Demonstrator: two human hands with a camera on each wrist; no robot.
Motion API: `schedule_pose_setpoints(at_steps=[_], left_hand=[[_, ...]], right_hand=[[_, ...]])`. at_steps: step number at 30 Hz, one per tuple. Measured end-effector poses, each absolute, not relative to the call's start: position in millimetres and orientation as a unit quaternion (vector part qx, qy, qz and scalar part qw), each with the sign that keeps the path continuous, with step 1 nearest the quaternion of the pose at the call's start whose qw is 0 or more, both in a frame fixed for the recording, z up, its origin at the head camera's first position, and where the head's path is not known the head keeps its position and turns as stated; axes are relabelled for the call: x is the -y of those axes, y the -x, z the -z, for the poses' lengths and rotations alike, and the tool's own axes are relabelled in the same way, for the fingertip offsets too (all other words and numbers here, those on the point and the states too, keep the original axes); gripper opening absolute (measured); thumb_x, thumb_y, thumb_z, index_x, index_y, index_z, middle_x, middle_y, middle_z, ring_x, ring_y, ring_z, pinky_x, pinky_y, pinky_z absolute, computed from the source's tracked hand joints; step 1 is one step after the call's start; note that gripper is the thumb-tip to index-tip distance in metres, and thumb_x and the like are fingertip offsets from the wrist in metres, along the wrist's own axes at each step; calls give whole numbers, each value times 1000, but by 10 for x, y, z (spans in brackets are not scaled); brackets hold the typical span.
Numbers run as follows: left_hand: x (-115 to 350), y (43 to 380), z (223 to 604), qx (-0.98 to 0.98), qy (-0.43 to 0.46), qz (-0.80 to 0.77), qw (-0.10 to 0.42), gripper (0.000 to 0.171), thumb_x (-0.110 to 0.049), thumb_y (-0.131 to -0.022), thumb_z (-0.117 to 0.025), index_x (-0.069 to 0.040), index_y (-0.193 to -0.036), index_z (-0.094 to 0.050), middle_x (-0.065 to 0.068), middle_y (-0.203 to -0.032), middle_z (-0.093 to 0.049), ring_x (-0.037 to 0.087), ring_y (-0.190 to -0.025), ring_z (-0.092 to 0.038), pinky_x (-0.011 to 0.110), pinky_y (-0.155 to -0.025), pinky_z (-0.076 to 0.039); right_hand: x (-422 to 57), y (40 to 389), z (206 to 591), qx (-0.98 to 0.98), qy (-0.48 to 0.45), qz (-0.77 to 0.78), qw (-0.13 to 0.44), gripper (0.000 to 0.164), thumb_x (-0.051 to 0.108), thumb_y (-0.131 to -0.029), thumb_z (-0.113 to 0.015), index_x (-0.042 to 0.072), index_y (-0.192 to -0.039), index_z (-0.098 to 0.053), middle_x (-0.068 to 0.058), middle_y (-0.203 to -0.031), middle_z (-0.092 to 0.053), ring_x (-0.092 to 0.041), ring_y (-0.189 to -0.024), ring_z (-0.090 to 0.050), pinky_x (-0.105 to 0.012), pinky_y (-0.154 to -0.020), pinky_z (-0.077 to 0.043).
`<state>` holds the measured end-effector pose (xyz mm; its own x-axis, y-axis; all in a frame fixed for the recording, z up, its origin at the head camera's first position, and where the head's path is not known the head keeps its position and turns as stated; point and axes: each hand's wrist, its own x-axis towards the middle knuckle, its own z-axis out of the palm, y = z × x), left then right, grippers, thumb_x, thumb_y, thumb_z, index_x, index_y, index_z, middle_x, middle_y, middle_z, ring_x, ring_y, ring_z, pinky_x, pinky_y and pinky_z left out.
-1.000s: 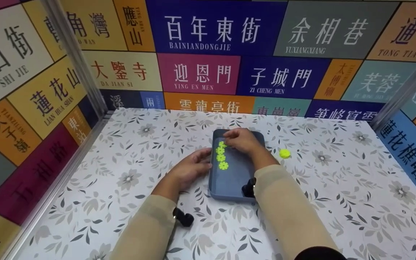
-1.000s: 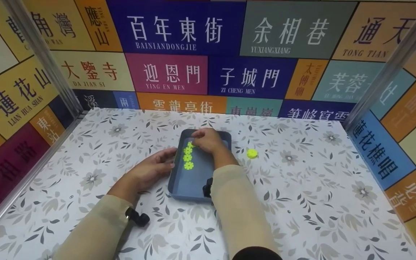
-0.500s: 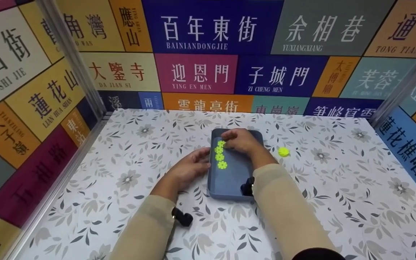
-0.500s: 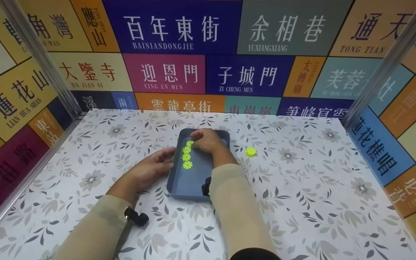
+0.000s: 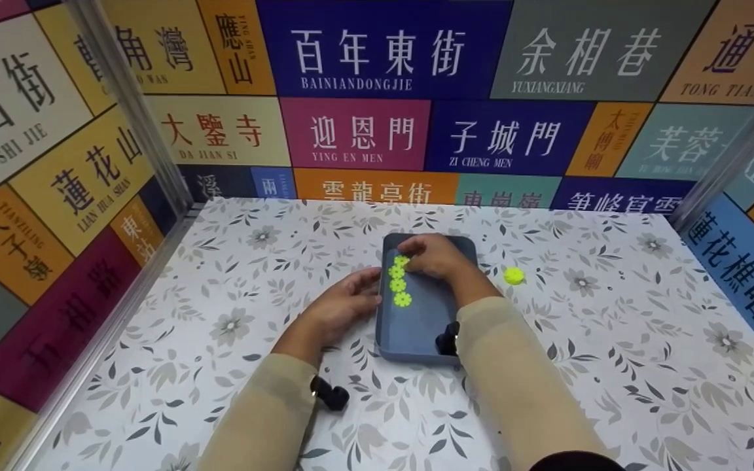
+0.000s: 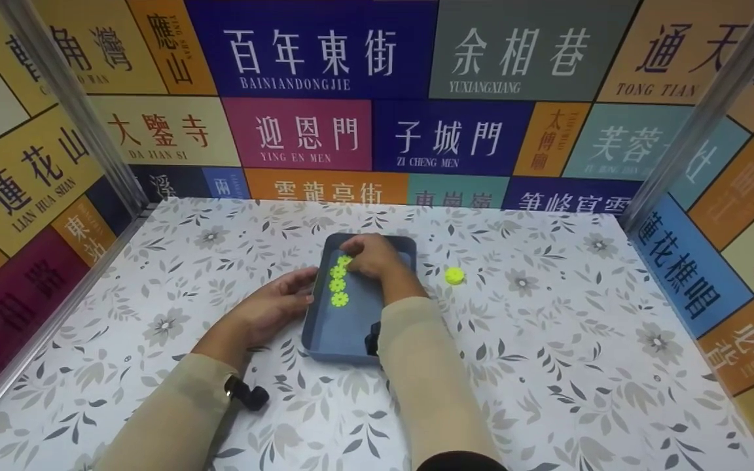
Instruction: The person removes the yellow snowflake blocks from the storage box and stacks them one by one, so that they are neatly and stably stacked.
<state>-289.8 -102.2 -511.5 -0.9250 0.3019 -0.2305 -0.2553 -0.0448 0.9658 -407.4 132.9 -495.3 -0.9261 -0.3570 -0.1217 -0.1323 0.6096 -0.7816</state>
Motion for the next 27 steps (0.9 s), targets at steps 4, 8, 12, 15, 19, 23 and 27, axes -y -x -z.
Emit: schedule_pose_setpoints(at_steps=[4, 8, 12, 15, 19, 23, 27], left_hand=[[1023, 2898, 5109, -662, -19, -723, 194, 68, -2, -98, -69, -18, -161, -48, 5, -169, -47, 25, -155, -47, 41, -129, -40], [1021, 2892, 5096, -664, -15, -722, 194, 67, -2, -98, -69, -18, -160, -49, 4, -169, -47, 24, -154, -48, 40, -128, -41], [1016, 2887, 5086, -664, -14, -722, 195, 66, -2, -99, -68, -18, -160, -49, 4, -169, -46, 25, -154, -48, 41, -128, -42], [1015, 2883, 5085, -663, -16, -723, 193, 66, -1, -99, -68, -18, -160, -49, 5, -169, -46, 27, -155, -48, 41, -128, -42], [1010, 2877, 5089, -655, -23, -730, 192, 66, 1, -99, -66, -15, -160, -48, 6, -169, -45, 26, -156, -46, 41, -128, -42], [1003, 2876, 5095, -645, -34, -739, 193, 66, 4, -100, -64, -11, -161, -45, 9, -171, -43, 27, -159, -42, 41, -129, -41], [1007, 2875, 5098, -645, -36, -740, 190, 67, 4, -98, -64, -11, -161, -45, 9, -171, -43, 28, -159, -43, 41, -129, -41]], right_hand=[[-1320, 4084, 4949, -893, 129, 411, 131, 39, 9, -90, -79, 15, -129, -76, -8, -134, -74, -27, -124, -66, -47, -112, -54], [-1311, 4097, 4953, -894, 121, 411, 132, 38, 10, -90, -80, 15, -128, -77, -8, -131, -75, -27, -122, -67, -47, -112, -55], [-1316, 4099, 4950, -895, 122, 408, 131, 40, 8, -89, -80, 12, -129, -76, -10, -131, -75, -27, -121, -68, -46, -110, -56], [-1314, 4097, 4936, -898, 124, 402, 128, 41, 7, -88, -82, 9, -129, -76, -12, -129, -76, -28, -120, -69, -46, -108, -57], [-1310, 4084, 4912, -906, 128, 384, 126, 41, 8, -88, -83, 7, -128, -76, -15, -129, -76, -30, -119, -68, -47, -108, -57], [-1312, 4056, 4889, -912, 122, 369, 129, 41, 10, -89, -83, 9, -129, -77, -14, -128, -75, -29, -118, -67, -49, -109, -57], [-1317, 4042, 4878, -914, 124, 364, 131, 40, 11, -90, -82, 12, -130, -77, -12, -129, -75, -29, -118, -67, -50, -109, -57]])
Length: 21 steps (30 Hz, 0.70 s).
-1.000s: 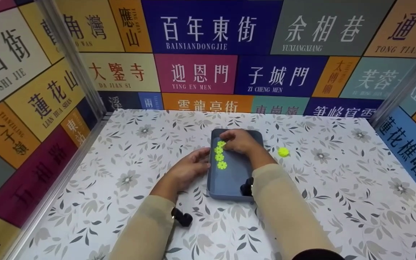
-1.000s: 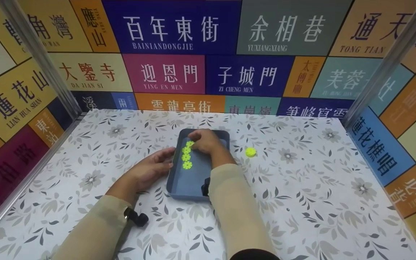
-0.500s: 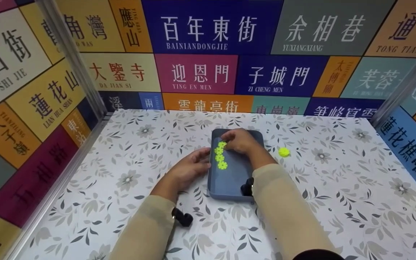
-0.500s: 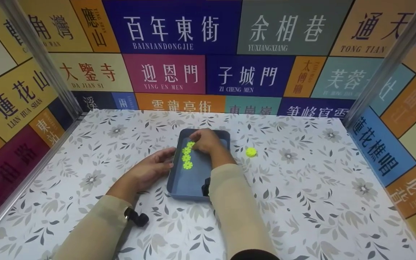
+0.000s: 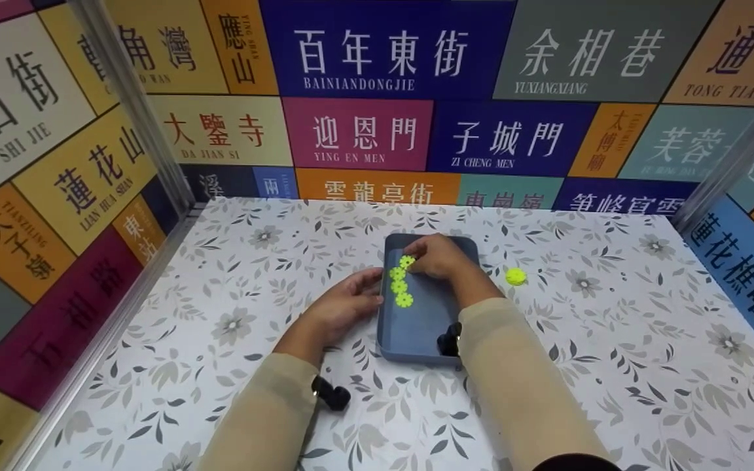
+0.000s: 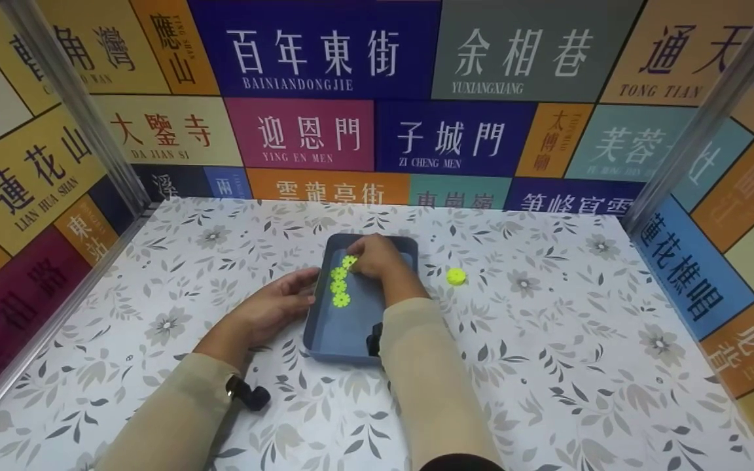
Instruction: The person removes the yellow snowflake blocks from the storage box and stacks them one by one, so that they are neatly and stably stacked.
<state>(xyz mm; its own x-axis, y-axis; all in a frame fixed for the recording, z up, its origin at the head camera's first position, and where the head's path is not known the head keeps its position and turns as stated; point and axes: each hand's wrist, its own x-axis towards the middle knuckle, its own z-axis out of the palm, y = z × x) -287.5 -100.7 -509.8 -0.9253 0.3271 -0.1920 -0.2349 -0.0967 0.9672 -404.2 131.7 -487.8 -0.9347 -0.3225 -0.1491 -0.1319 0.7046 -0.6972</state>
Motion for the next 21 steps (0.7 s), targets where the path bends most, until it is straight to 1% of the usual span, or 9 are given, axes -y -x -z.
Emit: schedule_pose_setpoints(at_steps=[6, 11, 14, 21], left_hand=[[1008, 2882, 5110, -650, -36, -735, 189, 68, 3, -99, -65, -12, -162, -45, 9, -170, -44, 28, -158, -44, 42, -129, -41], [1015, 2891, 5115, -654, -28, -731, 190, 69, 2, -98, -66, -14, -162, -46, 8, -170, -44, 28, -157, -45, 42, -129, -42], [1018, 2890, 5109, -657, -26, -729, 190, 69, 1, -98, -67, -15, -162, -46, 7, -170, -44, 27, -157, -45, 41, -129, -41], [1012, 2885, 5094, -660, -23, -726, 191, 68, 0, -98, -68, -16, -161, -47, 6, -169, -45, 26, -156, -47, 41, -128, -42]], right_hand=[[-1336, 4039, 4889, -915, 138, 358, 122, 38, 13, -90, -84, 13, -127, -78, -11, -125, -76, -28, -114, -67, -48, -105, -58], [-1339, 4051, 4899, -913, 150, 363, 109, 37, 14, -89, -84, 14, -125, -78, -10, -116, -74, -25, -104, -65, -41, -94, -57], [-1349, 4059, 4905, -913, 154, 363, 106, 37, 14, -89, -84, 15, -126, -78, -10, -114, -74, -24, -102, -65, -40, -91, -57], [-1381, 4072, 4895, -913, 159, 358, 114, 46, 14, -87, -85, 14, -132, -76, -13, -124, -75, -27, -111, -67, -44, -99, -59]])
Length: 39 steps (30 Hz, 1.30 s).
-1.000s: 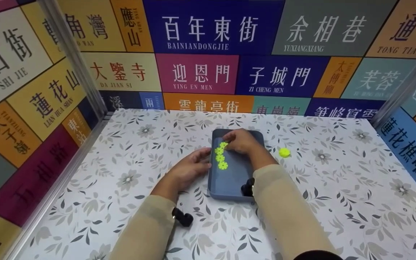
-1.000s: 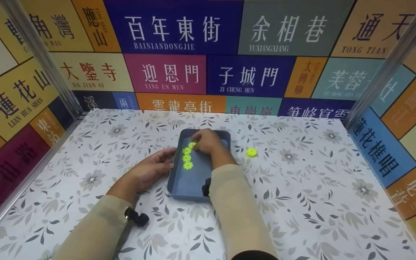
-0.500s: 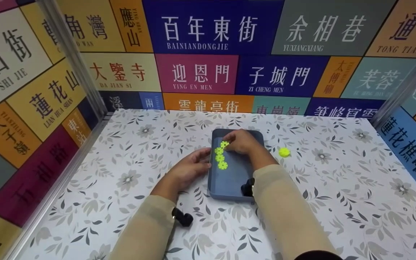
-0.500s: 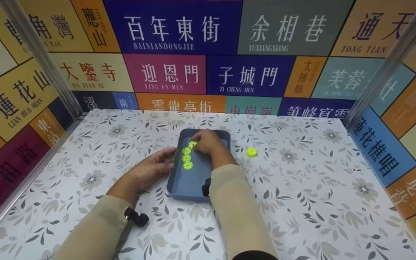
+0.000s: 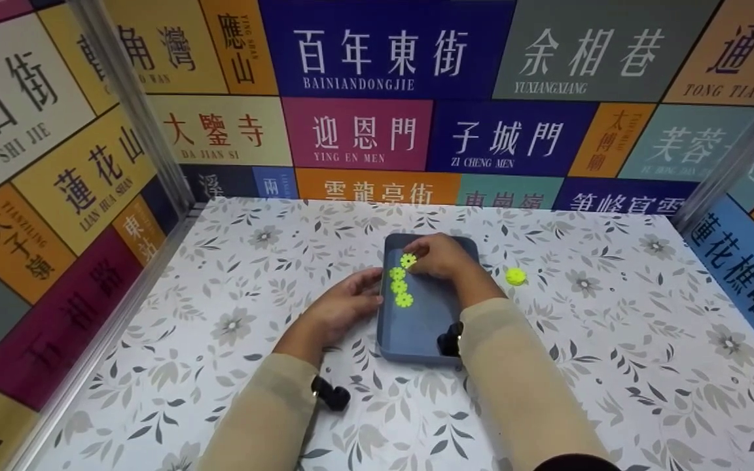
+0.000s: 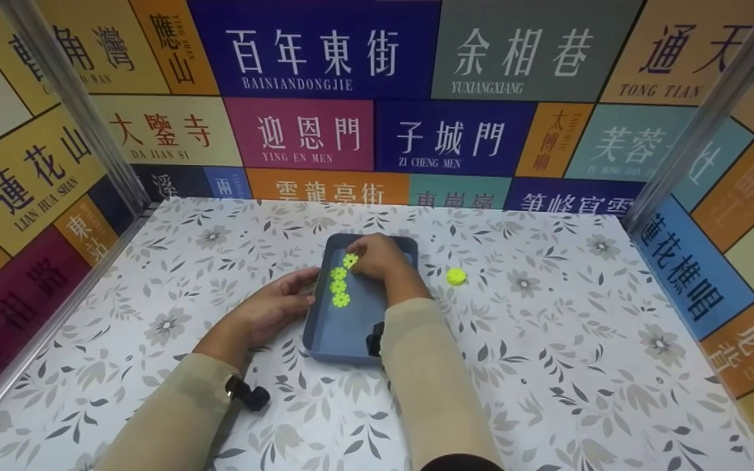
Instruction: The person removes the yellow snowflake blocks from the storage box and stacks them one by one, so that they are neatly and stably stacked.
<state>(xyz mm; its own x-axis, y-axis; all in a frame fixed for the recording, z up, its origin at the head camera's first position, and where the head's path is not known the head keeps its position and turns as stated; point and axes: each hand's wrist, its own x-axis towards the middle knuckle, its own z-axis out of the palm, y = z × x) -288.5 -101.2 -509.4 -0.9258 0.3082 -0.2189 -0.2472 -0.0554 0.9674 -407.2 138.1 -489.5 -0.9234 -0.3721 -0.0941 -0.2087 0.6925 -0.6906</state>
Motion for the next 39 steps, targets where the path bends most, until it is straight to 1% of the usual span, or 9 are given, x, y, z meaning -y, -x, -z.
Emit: schedule_pose_setpoints(at_steps=[5, 14, 22, 26, 29, 32, 35, 36, 39], left_hand=[[1008, 2894, 5096, -656, -22, -729, 193, 68, -1, -98, -68, -16, -161, -47, 6, -170, -44, 26, -155, -47, 41, -126, -44], [1015, 2891, 5084, -654, -16, -730, 196, 68, 0, -97, -68, -17, -160, -48, 6, -170, -44, 27, -156, -47, 41, -127, -44], [1012, 2899, 5083, -648, -26, -735, 199, 71, 1, -97, -68, -14, -163, -44, 7, -170, -44, 27, -155, -48, 41, -127, -43], [1006, 2909, 5085, -645, -27, -737, 199, 71, 1, -97, -68, -14, -162, -45, 6, -168, -46, 26, -154, -48, 41, -128, -43], [1004, 2912, 5104, -644, -28, -739, 197, 71, 1, -97, -68, -13, -163, -44, 7, -168, -46, 27, -155, -47, 41, -128, -43], [1003, 2912, 5126, -642, -30, -740, 196, 71, 1, -97, -68, -12, -163, -43, 9, -168, -46, 28, -157, -45, 41, -128, -43], [1007, 2905, 5135, -643, -27, -741, 193, 71, 1, -96, -69, -12, -162, -44, 9, -167, -46, 28, -157, -45, 42, -127, -43], [1010, 2903, 5137, -642, -27, -741, 192, 72, 1, -96, -69, -13, -162, -44, 9, -167, -46, 28, -157, -45, 42, -128, -43], [1018, 2894, 5136, -641, -26, -743, 190, 72, 1, -95, -70, -12, -162, -44, 10, -167, -47, 28, -157, -45, 43, -128, -43]], right_hand=[[-1393, 4057, 4871, -911, 155, 362, 123, 49, 14, -87, -84, 12, -135, -74, -14, -127, -75, -28, -114, -67, -46, -101, -59], [-1389, 4065, 4884, -916, 140, 356, 122, 46, 20, -87, -86, 10, -130, -77, -11, -125, -77, -26, -108, -67, -46, -100, -59], [-1423, 4067, 4841, -904, 128, 386, 134, 37, 23, -86, -86, 13, -121, -79, -8, -111, -77, -22, -93, -69, -34, -80, -60], [-1417, 4077, 4777, -898, 120, 400, 139, 34, 25, -86, -86, 15, -117, -79, -6, -108, -77, -18, -89, -68, -29, -75, -58], [-1409, 4060, 4680, -889, 105, 423, 142, 34, 27, -86, -87, 17, -118, -80, -4, -110, -78, -17, -91, -68, -32, -79, -59], [-1422, 4022, 4516, -869, 86, 465, 147, 35, 26, -87, -87, 16, -120, -79, -6, -115, -78, -20, -97, -70, -42, -94, -62], [-1468, 3977, 4321, -850, 70, 501, 146, 37, 24, -88, -87, 13, -122, -78, -9, -119, -76, -27, -108, -72, -50, -107, -60], [-1495, 3955, 4257, -848, 63, 505, 146, 37, 25, -89, -87, 13, -123, -77, -9, -120, -75, -29, -111, -72, -51, -109, -59], [-1620, 3894, 4121, -852, 53, 502, 138, 40, 25, -90, -87, 14, -127, -75, -9, -125, -71, -31, -117, -71, -45, -106, -61]])
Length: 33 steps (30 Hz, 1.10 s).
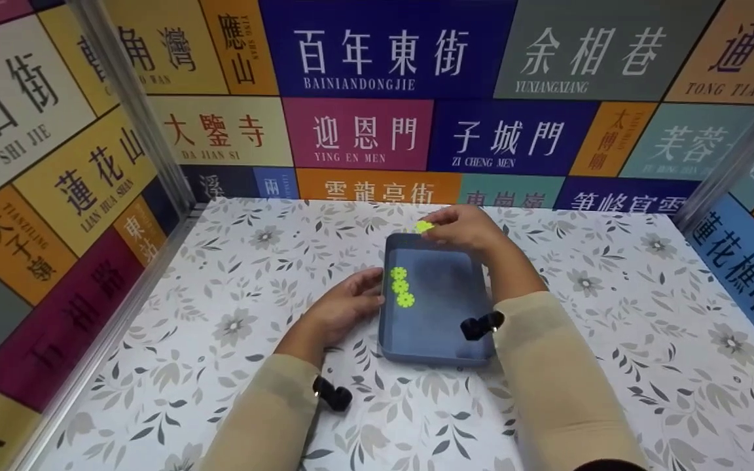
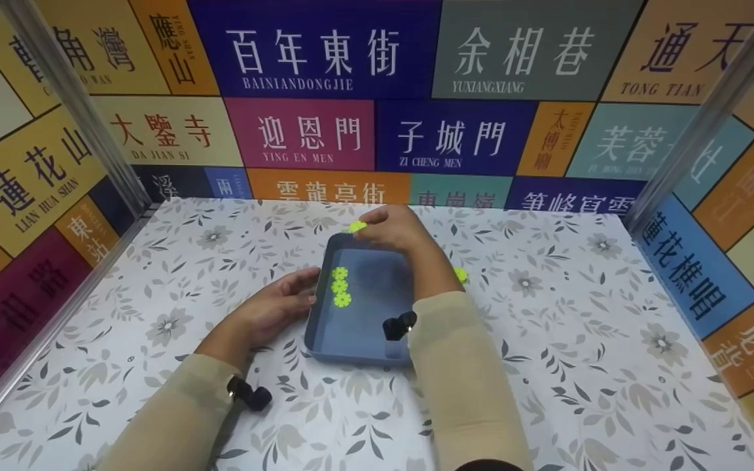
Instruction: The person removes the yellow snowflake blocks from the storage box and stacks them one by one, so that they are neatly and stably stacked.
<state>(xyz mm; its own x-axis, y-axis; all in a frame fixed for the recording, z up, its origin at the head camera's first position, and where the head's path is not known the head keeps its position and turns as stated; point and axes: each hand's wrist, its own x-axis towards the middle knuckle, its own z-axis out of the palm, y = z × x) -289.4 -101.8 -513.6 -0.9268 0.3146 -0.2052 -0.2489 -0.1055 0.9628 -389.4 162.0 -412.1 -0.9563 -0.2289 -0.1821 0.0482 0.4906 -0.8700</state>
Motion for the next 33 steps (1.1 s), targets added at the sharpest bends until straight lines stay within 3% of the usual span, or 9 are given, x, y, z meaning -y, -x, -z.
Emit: schedule_pose_setpoints(at_steps=[4, 12, 30, 33], left_hand=[[1021, 2880, 5121, -639, -28, -745, 190, 73, 2, -95, -69, -12, -162, -44, 9, -167, -46, 28, -157, -45, 42, -128, -43], [1014, 2878, 5115, -633, -32, -749, 195, 73, 3, -95, -69, -12, -162, -44, 9, -168, -46, 28, -157, -45, 42, -128, -43], [1021, 2870, 5132, -640, -16, -744, 191, 72, 3, -96, -69, -14, -162, -45, 10, -168, -47, 29, -157, -46, 42, -128, -42], [1016, 2875, 5114, -642, -17, -742, 193, 73, 3, -96, -69, -15, -162, -45, 9, -167, -49, 28, -155, -47, 42, -128, -43]], right_hand=[[-1865, 3794, 4038, -870, 48, 477, 119, 45, 30, -90, -86, 17, -131, -74, -9, -132, -67, -27, -119, -66, -38, -104, -61], [-2445, 3578, 4131, -890, 36, 446, 88, 51, 38, -93, -84, 15, -136, -71, -13, -137, -65, -30, -126, -59, -48, -111, -54], [-3153, 3594, 4677, -907, -10, 411, 90, 58, 42, -95, -80, 13, -143, -66, -15, -142, -62, -31, -130, -59, -29, -93, -55], [-3244, 3596, 4742, -905, -17, 415, 91, 60, 43, -94, -81, 14, -143, -66, -14, -141, -62, -28, -120, -64, -30, -90, -57]])
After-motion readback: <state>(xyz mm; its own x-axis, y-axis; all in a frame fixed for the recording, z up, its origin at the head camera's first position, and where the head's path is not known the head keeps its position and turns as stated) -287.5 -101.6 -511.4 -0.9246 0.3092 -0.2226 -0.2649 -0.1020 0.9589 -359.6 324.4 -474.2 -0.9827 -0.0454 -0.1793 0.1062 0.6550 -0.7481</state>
